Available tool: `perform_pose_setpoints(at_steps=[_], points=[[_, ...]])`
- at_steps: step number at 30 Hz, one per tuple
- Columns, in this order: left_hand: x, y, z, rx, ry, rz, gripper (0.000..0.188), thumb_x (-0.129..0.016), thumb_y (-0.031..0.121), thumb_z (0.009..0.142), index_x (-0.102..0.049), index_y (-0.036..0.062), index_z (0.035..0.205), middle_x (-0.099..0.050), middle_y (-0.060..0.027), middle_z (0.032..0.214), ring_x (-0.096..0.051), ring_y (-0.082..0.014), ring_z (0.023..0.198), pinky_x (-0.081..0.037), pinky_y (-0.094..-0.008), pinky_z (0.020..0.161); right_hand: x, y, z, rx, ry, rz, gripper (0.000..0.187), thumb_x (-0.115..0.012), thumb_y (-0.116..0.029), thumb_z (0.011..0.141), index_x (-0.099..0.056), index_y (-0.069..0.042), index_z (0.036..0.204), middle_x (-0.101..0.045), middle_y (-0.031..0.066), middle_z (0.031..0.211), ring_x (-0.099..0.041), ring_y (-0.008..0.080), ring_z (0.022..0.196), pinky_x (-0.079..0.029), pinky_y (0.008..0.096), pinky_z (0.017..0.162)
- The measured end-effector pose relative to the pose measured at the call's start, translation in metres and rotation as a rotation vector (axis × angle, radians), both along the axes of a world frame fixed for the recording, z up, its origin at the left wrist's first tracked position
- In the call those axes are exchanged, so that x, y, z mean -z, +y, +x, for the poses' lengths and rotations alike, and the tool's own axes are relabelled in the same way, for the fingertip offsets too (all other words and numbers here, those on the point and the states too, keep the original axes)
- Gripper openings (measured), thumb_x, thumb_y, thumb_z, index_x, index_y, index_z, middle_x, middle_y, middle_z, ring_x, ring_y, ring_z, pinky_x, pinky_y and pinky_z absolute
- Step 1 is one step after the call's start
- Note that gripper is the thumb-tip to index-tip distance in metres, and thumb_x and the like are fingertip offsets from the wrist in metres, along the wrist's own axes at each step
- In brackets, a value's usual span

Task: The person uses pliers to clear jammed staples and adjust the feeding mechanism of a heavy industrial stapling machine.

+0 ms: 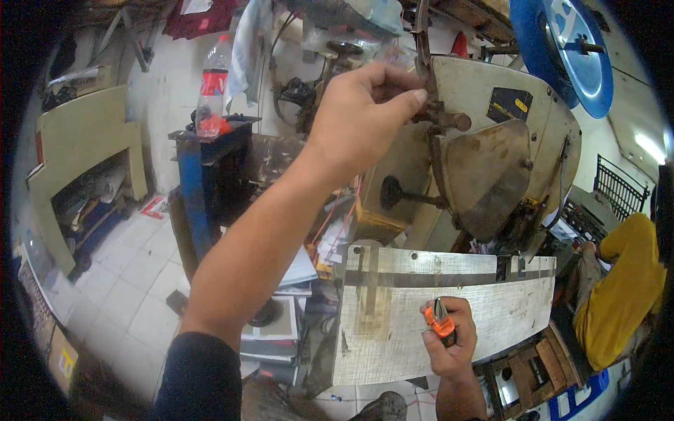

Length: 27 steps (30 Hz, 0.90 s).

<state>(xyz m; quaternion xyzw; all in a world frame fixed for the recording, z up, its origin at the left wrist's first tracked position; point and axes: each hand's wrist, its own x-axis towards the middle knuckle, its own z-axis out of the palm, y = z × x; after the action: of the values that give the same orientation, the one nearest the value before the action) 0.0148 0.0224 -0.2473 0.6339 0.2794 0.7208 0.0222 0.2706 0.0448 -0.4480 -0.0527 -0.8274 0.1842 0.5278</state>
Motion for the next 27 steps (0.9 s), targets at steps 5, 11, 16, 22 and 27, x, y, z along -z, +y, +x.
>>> perform_pose_setpoints(at_steps=[5, 11, 16, 22, 27], points=[[-0.003, -0.003, 0.001, -0.007, -0.008, -0.014, 0.024, -0.071, 0.014, 0.089, -0.064, -0.0030, 0.105, -0.069, -0.0050, 0.092, -0.062, -0.0084, 0.083, -0.050, -0.0216, 0.074, -0.002, 0.001, -0.001, -0.010, 0.000, 0.044, 0.017, -0.064, -0.011, 0.084, -0.055, -0.001, 0.094, -0.057, 0.0189, 0.104, -0.060, 0.0230, 0.094, -0.048, 0.0354, 0.082], [-0.007, -0.009, 0.002, -0.036, -0.008, -0.028, 0.026, -0.071, 0.014, 0.088, -0.064, -0.0037, 0.106, -0.069, -0.0054, 0.091, -0.062, -0.0086, 0.082, -0.050, -0.0223, 0.075, -0.002, -0.001, -0.002, 0.006, -0.004, 0.033, 0.016, -0.064, -0.008, 0.081, -0.055, -0.002, 0.094, -0.056, 0.0182, 0.105, -0.059, 0.0226, 0.092, -0.048, 0.0351, 0.081], [-0.006, -0.007, 0.002, -0.034, -0.004, -0.004, 0.027, -0.072, 0.014, 0.088, -0.065, -0.0042, 0.106, -0.070, -0.0072, 0.094, -0.063, -0.0096, 0.084, -0.050, -0.0227, 0.076, 0.000, -0.002, -0.001, 0.016, -0.011, 0.036, 0.018, -0.064, -0.006, 0.080, -0.055, -0.002, 0.094, -0.056, 0.0178, 0.105, -0.059, 0.0222, 0.091, -0.048, 0.0349, 0.080], [-0.007, -0.005, 0.001, -0.107, 0.038, -0.012, 0.025, -0.071, 0.013, 0.088, -0.065, -0.0050, 0.104, -0.070, -0.0080, 0.092, -0.063, -0.0099, 0.084, -0.051, -0.0232, 0.076, -0.001, -0.001, -0.001, 0.046, -0.015, 0.031, 0.025, -0.072, -0.002, 0.072, -0.056, -0.004, 0.091, -0.061, 0.0189, 0.105, -0.062, 0.0287, 0.090, -0.050, 0.0377, 0.078], [-0.008, -0.012, 0.010, -0.116, -0.016, -0.068, 0.024, -0.071, 0.012, 0.087, -0.066, -0.0056, 0.103, -0.070, -0.0081, 0.090, -0.063, -0.0096, 0.081, -0.050, -0.0227, 0.073, -0.002, -0.003, -0.001, 0.040, 0.006, 0.067, 0.026, -0.073, -0.002, 0.071, -0.057, -0.004, 0.090, -0.061, 0.0195, 0.106, -0.062, 0.0292, 0.090, -0.050, 0.0375, 0.078]])
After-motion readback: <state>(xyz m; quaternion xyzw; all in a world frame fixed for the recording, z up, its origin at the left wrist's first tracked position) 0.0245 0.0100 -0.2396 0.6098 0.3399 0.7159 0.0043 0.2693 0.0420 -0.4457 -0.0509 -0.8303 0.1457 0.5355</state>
